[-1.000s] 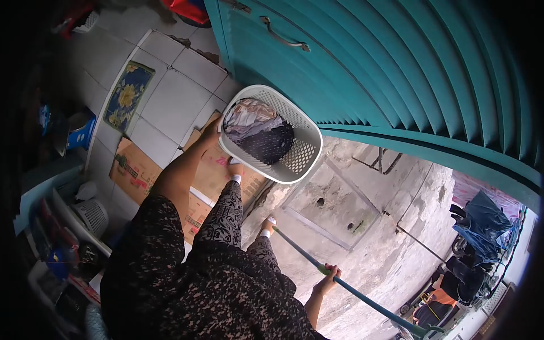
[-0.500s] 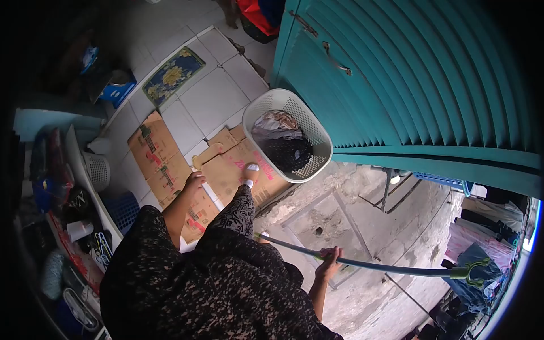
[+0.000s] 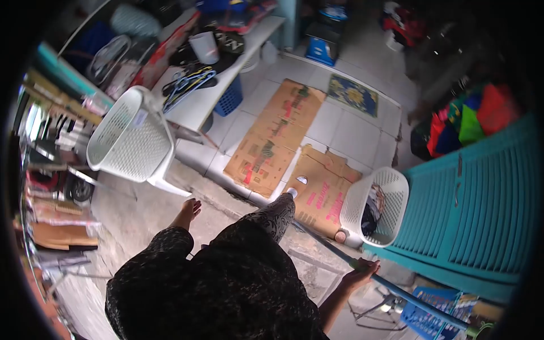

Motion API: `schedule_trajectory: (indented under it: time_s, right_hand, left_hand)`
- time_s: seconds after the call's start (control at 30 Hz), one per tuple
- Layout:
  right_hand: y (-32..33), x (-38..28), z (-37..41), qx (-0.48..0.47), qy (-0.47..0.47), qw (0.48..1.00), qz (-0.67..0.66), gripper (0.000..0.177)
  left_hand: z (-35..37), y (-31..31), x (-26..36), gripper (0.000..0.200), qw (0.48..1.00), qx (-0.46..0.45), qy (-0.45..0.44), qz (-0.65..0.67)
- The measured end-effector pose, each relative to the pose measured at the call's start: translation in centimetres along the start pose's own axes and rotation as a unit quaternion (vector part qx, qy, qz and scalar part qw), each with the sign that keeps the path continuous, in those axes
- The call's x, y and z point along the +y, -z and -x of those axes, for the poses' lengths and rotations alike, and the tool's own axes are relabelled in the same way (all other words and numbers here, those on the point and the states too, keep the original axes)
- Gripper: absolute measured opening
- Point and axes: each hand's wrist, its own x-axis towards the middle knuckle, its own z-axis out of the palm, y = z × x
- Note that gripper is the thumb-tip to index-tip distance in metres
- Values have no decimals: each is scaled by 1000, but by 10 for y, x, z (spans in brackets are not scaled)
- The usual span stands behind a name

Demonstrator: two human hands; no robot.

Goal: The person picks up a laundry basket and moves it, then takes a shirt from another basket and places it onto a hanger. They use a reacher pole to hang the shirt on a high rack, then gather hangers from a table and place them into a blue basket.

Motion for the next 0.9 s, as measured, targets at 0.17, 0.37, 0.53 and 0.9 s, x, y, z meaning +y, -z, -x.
schedule_trajectory:
  time_s: [0.17,0.37,0.53,0.9]
  right_hand:
    - [-54,-3,39,-137,2,990,26,32]
    - [-104,12,79,-202,-46,977,-49,26]
    - [-133,16,124,-215,-58,974,-28,25]
    - [-198,39,272,-190,-23,977,89,26]
  left_hand:
    - [41,47,7,35,998,-53,-21,-8]
    - [44,106,37,36,993,-9,-88,81]
    - [24,125,113,49,978,9,-181,109]
    - [-91,71,313,94,941,-34,-207,265]
